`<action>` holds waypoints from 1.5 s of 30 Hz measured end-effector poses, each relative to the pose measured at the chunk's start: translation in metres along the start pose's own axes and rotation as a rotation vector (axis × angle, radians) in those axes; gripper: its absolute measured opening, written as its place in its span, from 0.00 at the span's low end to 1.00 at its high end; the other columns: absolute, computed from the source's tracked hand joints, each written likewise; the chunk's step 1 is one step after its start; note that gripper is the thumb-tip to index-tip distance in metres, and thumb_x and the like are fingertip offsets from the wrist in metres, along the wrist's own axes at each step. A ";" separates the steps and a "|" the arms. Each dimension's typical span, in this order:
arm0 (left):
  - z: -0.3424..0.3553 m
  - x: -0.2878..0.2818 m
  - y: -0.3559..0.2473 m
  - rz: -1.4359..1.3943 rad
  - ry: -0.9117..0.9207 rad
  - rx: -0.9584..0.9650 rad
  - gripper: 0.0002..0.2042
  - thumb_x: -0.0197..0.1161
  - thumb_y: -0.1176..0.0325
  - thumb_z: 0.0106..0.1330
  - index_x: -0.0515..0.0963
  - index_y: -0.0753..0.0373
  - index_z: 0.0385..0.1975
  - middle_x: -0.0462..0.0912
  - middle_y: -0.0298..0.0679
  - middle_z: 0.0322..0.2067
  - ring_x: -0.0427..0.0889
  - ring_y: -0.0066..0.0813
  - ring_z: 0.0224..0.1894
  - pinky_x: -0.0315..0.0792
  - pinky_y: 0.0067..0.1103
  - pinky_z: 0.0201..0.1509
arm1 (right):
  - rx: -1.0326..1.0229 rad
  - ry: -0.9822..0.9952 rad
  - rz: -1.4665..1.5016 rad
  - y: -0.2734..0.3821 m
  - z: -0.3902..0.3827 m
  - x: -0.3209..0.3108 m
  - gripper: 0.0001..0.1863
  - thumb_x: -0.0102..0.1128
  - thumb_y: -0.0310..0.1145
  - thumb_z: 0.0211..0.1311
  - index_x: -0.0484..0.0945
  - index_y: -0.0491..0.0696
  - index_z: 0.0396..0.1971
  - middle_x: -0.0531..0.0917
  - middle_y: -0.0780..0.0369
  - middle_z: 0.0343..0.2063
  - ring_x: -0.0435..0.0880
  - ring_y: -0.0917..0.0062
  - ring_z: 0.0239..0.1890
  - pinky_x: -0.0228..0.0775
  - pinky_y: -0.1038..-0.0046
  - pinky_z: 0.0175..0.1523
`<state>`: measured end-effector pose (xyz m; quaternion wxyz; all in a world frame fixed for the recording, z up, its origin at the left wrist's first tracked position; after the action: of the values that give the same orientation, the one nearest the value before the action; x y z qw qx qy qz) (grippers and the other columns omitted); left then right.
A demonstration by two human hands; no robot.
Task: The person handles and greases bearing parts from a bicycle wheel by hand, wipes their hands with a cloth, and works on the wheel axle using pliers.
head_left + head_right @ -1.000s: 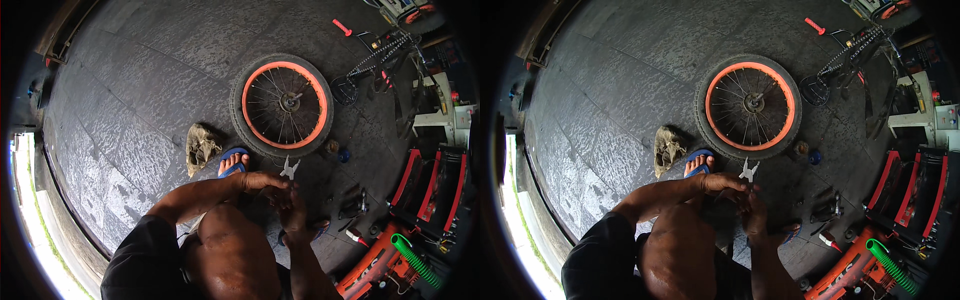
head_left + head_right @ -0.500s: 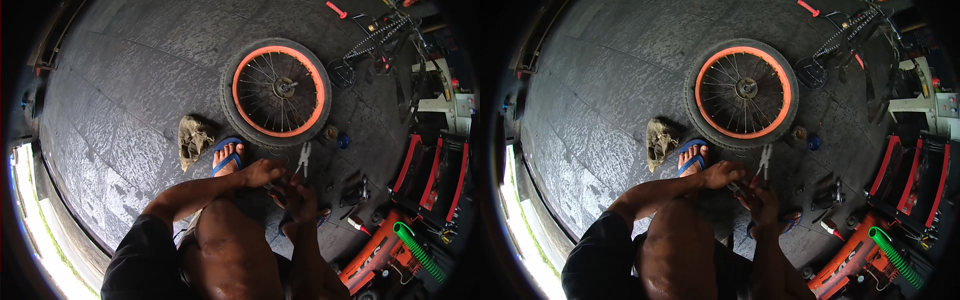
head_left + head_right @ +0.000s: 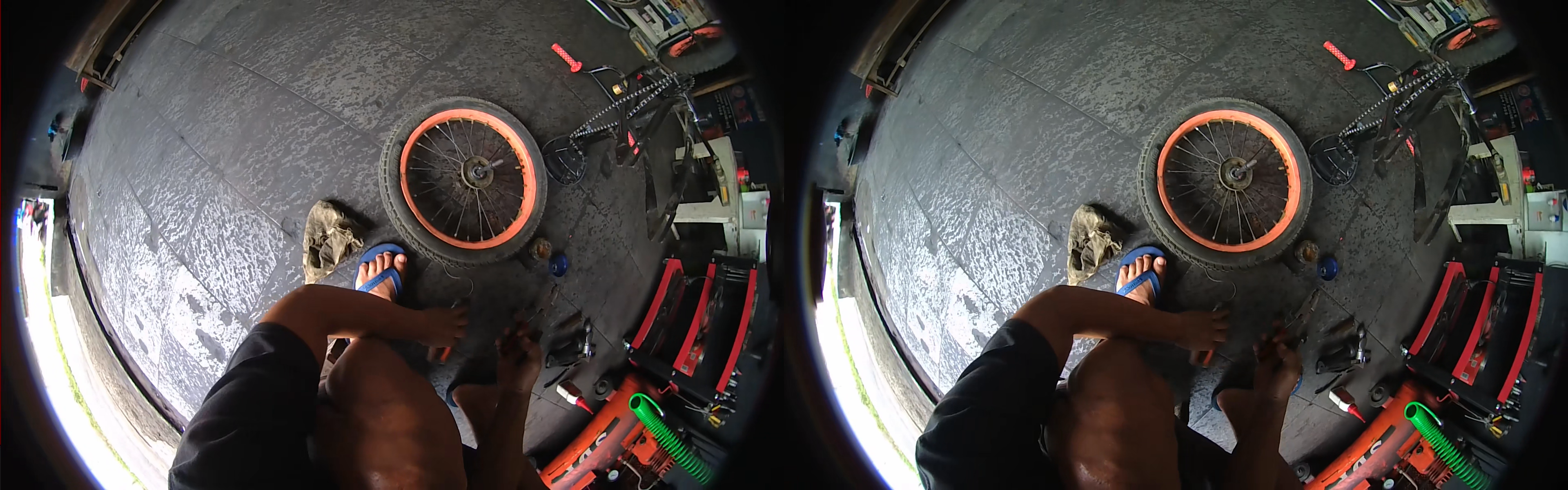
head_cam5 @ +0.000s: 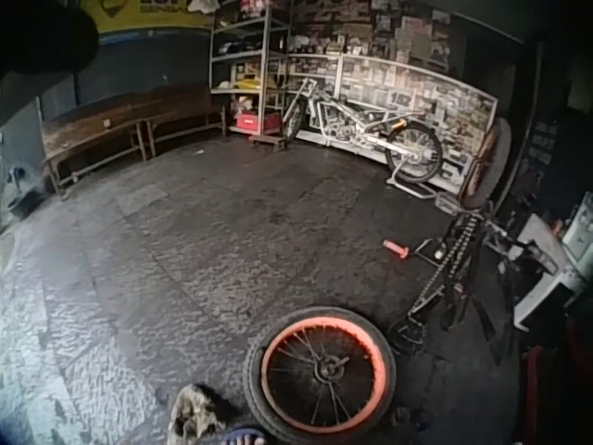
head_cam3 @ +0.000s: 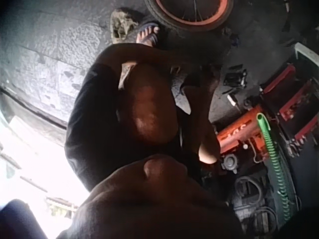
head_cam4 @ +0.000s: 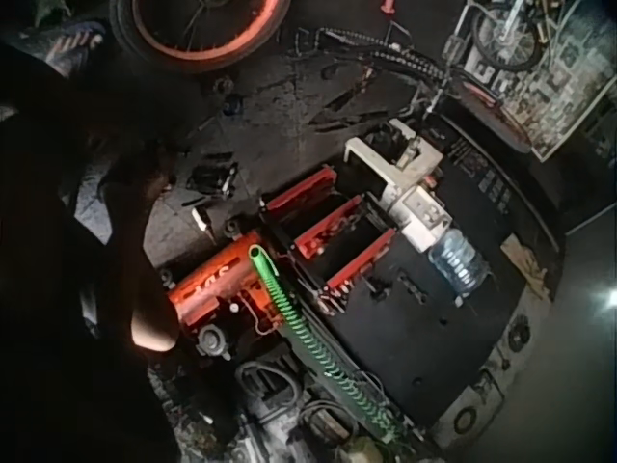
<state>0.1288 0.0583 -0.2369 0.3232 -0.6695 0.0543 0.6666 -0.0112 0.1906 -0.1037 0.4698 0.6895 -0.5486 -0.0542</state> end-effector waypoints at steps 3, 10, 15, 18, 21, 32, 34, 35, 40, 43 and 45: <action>-0.019 -0.015 -0.001 0.080 0.030 0.097 0.22 0.69 0.51 0.49 0.78 0.56 0.40 0.74 0.37 0.50 0.72 0.43 0.55 0.59 0.42 0.68 | -0.013 -0.071 -0.016 0.001 -0.007 -0.008 0.13 0.60 0.32 0.56 0.78 0.50 0.43 0.78 0.62 0.53 0.80 0.71 0.47 0.73 0.68 0.46; -0.026 -0.042 0.000 -0.380 0.088 -0.661 0.21 0.68 0.51 0.54 0.78 0.58 0.42 0.78 0.44 0.47 0.79 0.46 0.51 0.73 0.41 0.53 | -0.302 -0.003 -0.187 0.021 -0.016 0.004 0.14 0.57 0.26 0.54 0.76 0.46 0.43 0.78 0.60 0.47 0.78 0.74 0.44 0.71 0.73 0.45; -0.032 -0.025 -0.001 -0.673 0.247 -0.651 0.16 0.62 0.49 0.61 0.80 0.52 0.40 0.84 0.41 0.34 0.86 0.42 0.37 0.80 0.37 0.39 | -0.373 -0.148 -0.572 0.073 -0.032 0.024 0.11 0.54 0.19 0.52 0.72 0.47 0.36 0.78 0.60 0.42 0.77 0.77 0.38 0.72 0.76 0.41; -0.031 -0.021 -0.007 -0.617 0.067 -0.749 0.12 0.59 0.50 0.64 0.81 0.48 0.36 0.85 0.39 0.32 0.86 0.39 0.38 0.79 0.37 0.39 | -0.338 -0.034 -0.577 0.094 -0.034 0.009 0.11 0.56 0.20 0.51 0.69 0.50 0.32 0.78 0.62 0.39 0.78 0.79 0.37 0.73 0.77 0.38; -0.028 -0.030 0.005 -0.484 0.243 -0.679 0.13 0.57 0.49 0.66 0.82 0.49 0.38 0.85 0.40 0.33 0.86 0.41 0.40 0.78 0.37 0.42 | -0.379 0.018 -0.657 0.120 -0.042 0.035 0.11 0.55 0.17 0.53 0.68 0.52 0.30 0.76 0.66 0.35 0.77 0.81 0.33 0.73 0.79 0.36; -0.071 -0.080 0.019 -1.455 -0.501 -0.740 0.17 0.58 0.61 0.55 0.80 0.65 0.40 0.79 0.39 0.24 0.79 0.27 0.29 0.69 0.26 0.30 | -0.445 0.170 -1.147 0.196 -0.040 0.110 0.12 0.50 0.14 0.55 0.71 0.49 0.34 0.73 0.66 0.39 0.76 0.82 0.38 0.73 0.78 0.41; -0.082 -0.098 0.041 -1.673 -0.485 -0.729 0.20 0.57 0.63 0.56 0.77 0.65 0.48 0.80 0.39 0.31 0.79 0.26 0.36 0.71 0.25 0.38 | -0.619 0.223 -1.305 0.194 -0.017 0.113 0.15 0.46 0.11 0.52 0.74 0.46 0.35 0.73 0.65 0.42 0.75 0.81 0.40 0.71 0.78 0.47; -0.084 -0.100 0.049 -1.878 -0.448 -0.705 0.25 0.57 0.65 0.56 0.73 0.65 0.56 0.80 0.39 0.37 0.80 0.26 0.42 0.73 0.23 0.46 | -0.647 0.249 -1.314 0.187 -0.008 0.122 0.19 0.48 0.12 0.51 0.78 0.43 0.42 0.74 0.62 0.45 0.77 0.76 0.46 0.70 0.74 0.54; -0.080 -0.095 0.089 -2.145 -0.814 -0.601 0.27 0.54 0.75 0.55 0.68 0.67 0.59 0.76 0.41 0.48 0.78 0.28 0.50 0.77 0.26 0.54 | -0.736 0.332 -1.543 0.158 0.062 0.141 0.28 0.50 0.15 0.47 0.75 0.36 0.54 0.74 0.54 0.53 0.74 0.63 0.59 0.64 0.65 0.64; -0.084 -0.099 0.114 -2.196 -0.834 -0.644 0.27 0.53 0.75 0.55 0.68 0.68 0.59 0.75 0.41 0.52 0.77 0.31 0.52 0.77 0.30 0.57 | -0.674 0.354 -1.557 0.142 0.097 0.143 0.30 0.48 0.16 0.44 0.74 0.35 0.55 0.72 0.51 0.56 0.71 0.60 0.62 0.56 0.63 0.70; -0.088 -0.103 0.121 -2.228 -0.805 -0.647 0.27 0.52 0.75 0.55 0.68 0.68 0.59 0.74 0.42 0.53 0.76 0.33 0.53 0.76 0.33 0.59 | -0.622 0.345 -1.534 0.135 0.112 0.146 0.30 0.48 0.16 0.44 0.74 0.34 0.55 0.72 0.50 0.56 0.70 0.60 0.63 0.56 0.63 0.70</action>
<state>0.1327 -0.1183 -0.1940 0.5289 -0.1458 -0.8190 0.1681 -0.1153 0.0125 -0.0062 0.5484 0.7089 0.1907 -0.4004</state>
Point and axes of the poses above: each hand's wrist, its own z-axis towards the middle knuckle, its own x-axis out of the palm, y = z × x, the point moved 1 cm from there along z, towards the middle knuckle
